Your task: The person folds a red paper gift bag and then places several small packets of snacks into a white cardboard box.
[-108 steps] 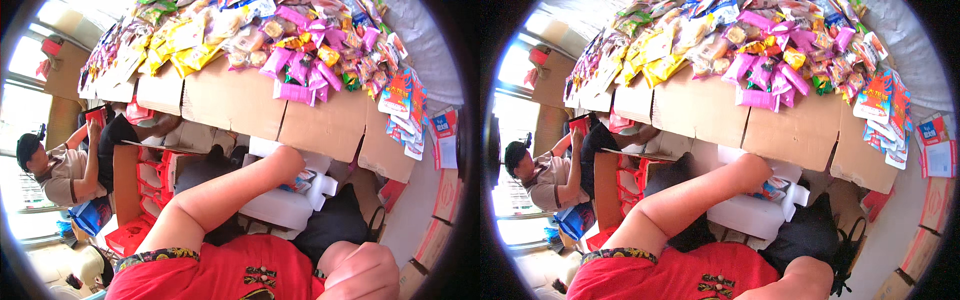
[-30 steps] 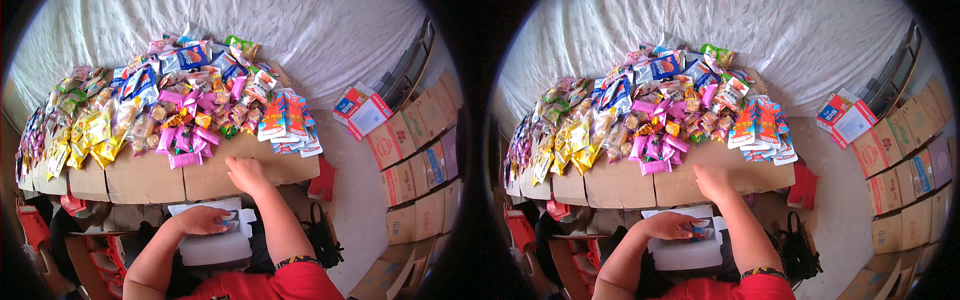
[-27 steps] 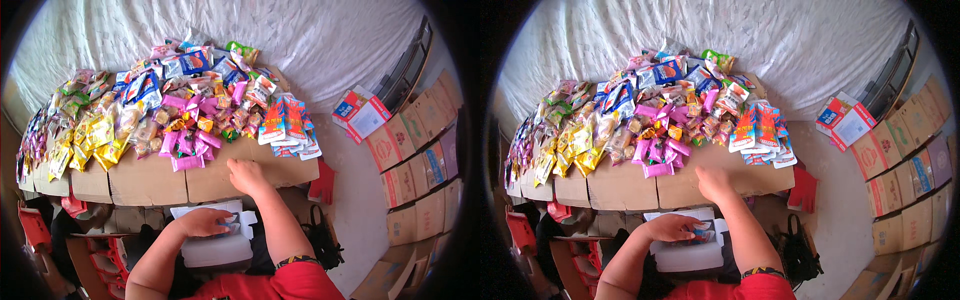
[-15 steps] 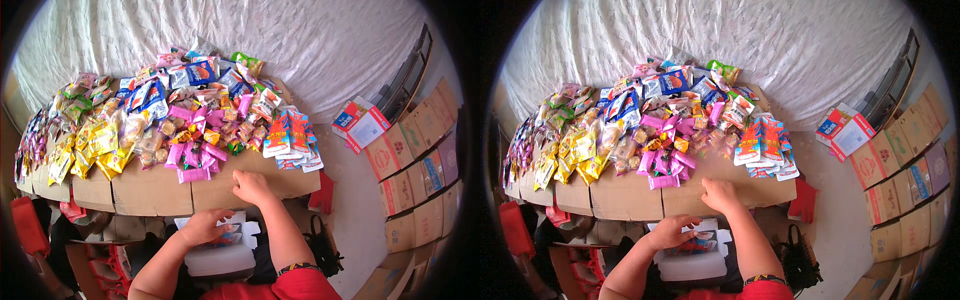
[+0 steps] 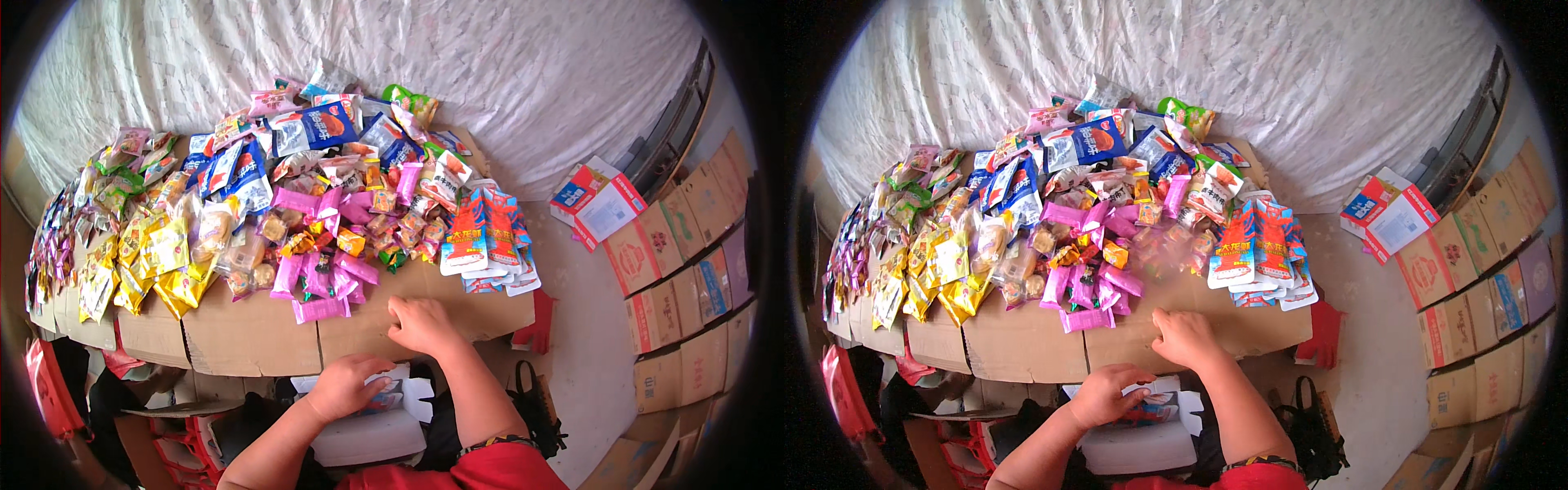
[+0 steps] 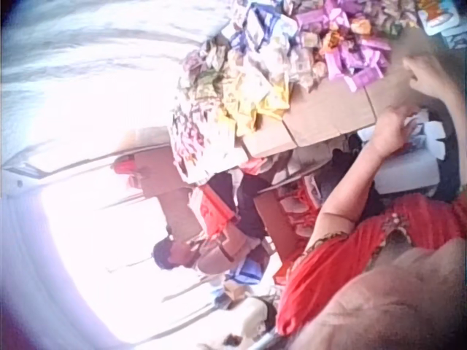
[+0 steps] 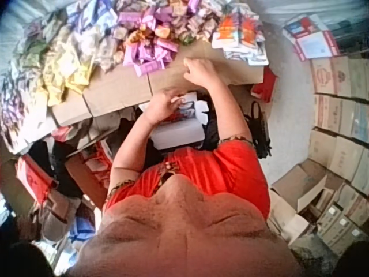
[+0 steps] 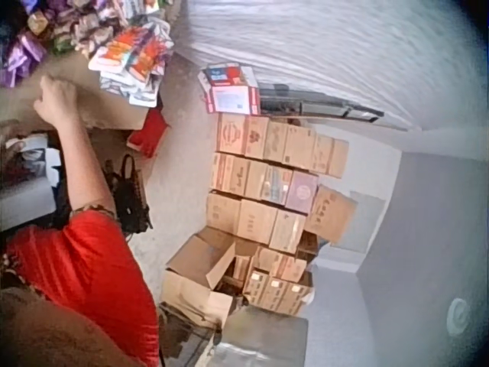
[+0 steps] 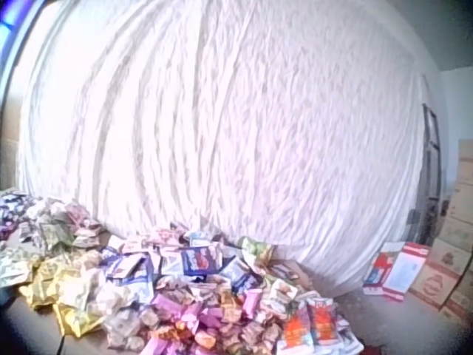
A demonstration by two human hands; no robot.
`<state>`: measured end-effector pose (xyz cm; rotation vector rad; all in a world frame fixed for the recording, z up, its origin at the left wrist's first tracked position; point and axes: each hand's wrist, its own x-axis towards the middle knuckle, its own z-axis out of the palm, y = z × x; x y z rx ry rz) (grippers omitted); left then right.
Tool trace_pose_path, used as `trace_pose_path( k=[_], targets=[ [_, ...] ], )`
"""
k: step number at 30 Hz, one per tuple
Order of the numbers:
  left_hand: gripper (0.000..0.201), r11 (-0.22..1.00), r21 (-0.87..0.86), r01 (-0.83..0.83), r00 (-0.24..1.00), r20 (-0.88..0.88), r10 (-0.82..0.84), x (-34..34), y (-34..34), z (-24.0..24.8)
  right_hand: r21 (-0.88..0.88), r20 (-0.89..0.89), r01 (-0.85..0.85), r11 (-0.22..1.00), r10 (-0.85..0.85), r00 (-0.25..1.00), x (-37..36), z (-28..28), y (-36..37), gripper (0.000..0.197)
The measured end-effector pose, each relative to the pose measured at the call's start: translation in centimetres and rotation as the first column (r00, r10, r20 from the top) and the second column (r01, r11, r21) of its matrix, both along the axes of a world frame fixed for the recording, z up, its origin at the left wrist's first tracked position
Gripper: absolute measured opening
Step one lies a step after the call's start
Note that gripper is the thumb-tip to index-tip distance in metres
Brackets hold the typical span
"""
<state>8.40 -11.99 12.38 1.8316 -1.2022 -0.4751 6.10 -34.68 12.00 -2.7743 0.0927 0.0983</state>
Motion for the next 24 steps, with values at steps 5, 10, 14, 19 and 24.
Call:
trace_pose_path(
  k=[5, 10, 14, 19, 24],
  targets=[
    [0.028, 0.995, 0.034, -0.099, 0.953, 0.291, 0.085, 0.6, 0.1, 0.0, -0.004, -0.001, -0.022, 1.0, 0.022, 1.0, -0.2, 0.2, -0.1, 0.029],
    [0.021, 0.997, 0.059, -0.045, 0.869, 0.495, 0.01, 1.3, 0.4, -1.3, 0.019, 0.041, -0.005, 1.0, 0.004, 0.999, -0.2, -0.4, 0.0, 0.027],
    [0.015, 1.0, 0.026, -0.014, 0.866, 0.5, -0.001, 2.0, 0.5, -1.3, 0.023, 0.035, 0.004, 1.0, -0.004, 0.999, 0.1, 0.1, 0.0, 0.026],
    [0.014, 0.999, 0.024, -0.039, 0.878, 0.479, 0.023, 2.2, 1.2, -1.9, 0.049, 0.058, 0.002, 0.999, -0.005, 0.998, 0.0, -0.4, -0.3, 0.022],
    [0.013, 0.998, 0.052, -0.035, 0.893, 0.45, 0.008, 2.8, 1.8, -1.9, 0.086, 0.083, -0.01, 0.996, 0.002, 0.997, 0.1, -0.4, -0.3, 0.015]
  ],
)
